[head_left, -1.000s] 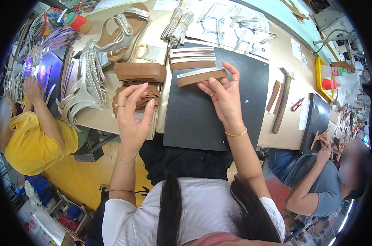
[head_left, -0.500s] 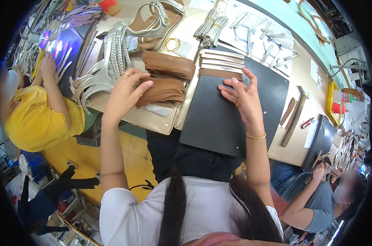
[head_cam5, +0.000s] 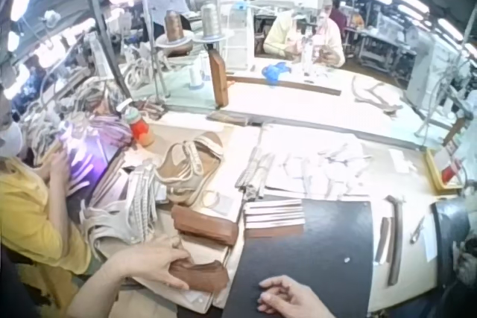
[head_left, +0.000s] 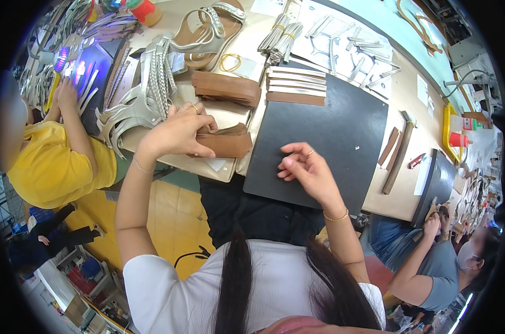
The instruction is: The person repeatedly picks up small brown leather pieces and white strips, aligns them on a black mat, applies glue from a red-capped bottle to the strips, and presses them together. The person stacks finished pieces and continues the same process with new pairs.
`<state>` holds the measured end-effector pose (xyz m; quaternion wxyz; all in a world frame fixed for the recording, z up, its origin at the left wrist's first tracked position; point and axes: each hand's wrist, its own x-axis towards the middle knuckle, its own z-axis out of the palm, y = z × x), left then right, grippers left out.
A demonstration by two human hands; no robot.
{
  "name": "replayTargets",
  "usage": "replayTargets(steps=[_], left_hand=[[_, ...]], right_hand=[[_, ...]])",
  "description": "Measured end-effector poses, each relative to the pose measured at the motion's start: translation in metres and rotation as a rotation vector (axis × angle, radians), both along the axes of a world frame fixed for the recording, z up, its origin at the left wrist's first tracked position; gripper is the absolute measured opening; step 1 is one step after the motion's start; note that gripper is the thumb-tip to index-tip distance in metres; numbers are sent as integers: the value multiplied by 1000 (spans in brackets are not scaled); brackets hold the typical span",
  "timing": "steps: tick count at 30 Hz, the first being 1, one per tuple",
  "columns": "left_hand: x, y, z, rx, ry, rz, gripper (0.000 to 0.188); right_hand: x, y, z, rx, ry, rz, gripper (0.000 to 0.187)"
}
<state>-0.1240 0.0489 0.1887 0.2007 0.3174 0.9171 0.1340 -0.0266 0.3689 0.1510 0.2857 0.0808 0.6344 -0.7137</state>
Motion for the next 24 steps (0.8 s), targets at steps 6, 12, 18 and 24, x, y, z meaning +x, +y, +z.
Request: replayTargets(steps=[6,12,18,24], left_hand=[[4,13,11,27,-496,284,69],[53,-6,-3,1087,-821,876,76],[95,32,-52,1826,-1154,1150,64],[87,58,-66,1974,-1052,1096,52]], right_hand=[[18,-12,3,-12,15,44,24],[19,-11,12,20,112,46,21],[-49,-23,27,361,729,18,17],[-164,-87,20,703,1104,269,36]])
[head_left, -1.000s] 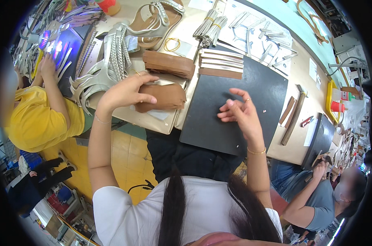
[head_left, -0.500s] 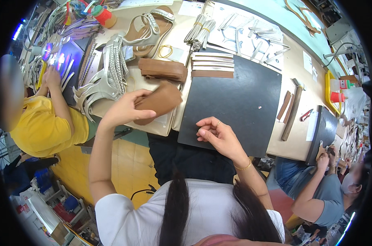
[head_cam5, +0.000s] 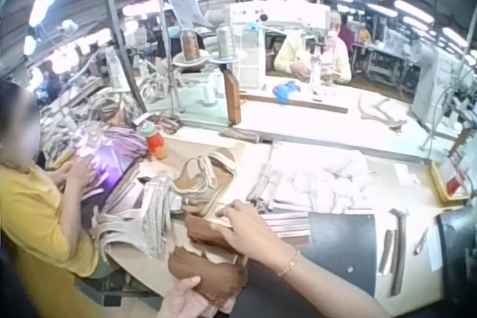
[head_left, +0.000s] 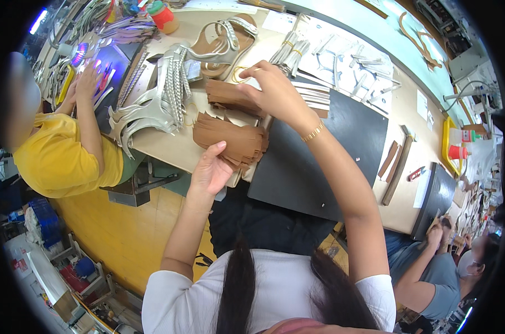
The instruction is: The person repeatedly picks up small brown leather pieces and white strips, aligns them on a black mat, applies glue from a red-capped bottle to the strips, and presses them together. The person stacks finished pieces and continues the same process with new pairs.
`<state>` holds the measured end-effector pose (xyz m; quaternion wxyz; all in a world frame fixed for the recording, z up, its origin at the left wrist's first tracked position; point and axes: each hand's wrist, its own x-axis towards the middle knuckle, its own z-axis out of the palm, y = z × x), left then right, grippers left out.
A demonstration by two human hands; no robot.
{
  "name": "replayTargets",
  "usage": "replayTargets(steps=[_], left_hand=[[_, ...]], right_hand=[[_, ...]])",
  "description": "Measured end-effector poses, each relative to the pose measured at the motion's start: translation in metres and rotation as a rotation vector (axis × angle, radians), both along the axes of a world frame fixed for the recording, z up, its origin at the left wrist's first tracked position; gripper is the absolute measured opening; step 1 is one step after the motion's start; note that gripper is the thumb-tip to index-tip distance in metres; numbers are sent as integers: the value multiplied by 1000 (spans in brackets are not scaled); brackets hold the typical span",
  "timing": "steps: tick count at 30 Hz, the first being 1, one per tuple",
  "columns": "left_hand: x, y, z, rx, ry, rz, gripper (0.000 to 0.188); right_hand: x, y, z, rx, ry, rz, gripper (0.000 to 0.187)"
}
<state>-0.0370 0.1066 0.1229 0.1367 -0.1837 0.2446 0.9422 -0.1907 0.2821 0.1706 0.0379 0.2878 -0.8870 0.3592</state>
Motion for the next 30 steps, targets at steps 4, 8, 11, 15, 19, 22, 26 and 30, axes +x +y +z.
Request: replayTargets(steps=[4,8,11,15,19,22,26,30], left_hand=[[-11,-4,-1,-89,61,51,51],[-14,-22,-4,-137,72,56,52],[-5,-38,-1,-163,30,72,55],[13,-58,10,-164,47,83,58],[30,-72,13,-213,63,73,59],[36,-73,9,-92,95,46,61],[28,-61,0,19,99,12,75],[22,-54,-3,50,122,-4,78]], right_hand=[[-45,-34,-3,370,-476,174,57],[-53,-33,-5,364,-472,272,83],[-50,-37,-6,353,-594,321,88],[-36,-43,2,368,-599,337,95],[-17,-27,26,145,-661,280,92],[-6,-2,43,-363,-863,153,81],[28,2,30,-1232,-1068,-38,61],[46,-29,-7,-1541,-1317,-342,36]])
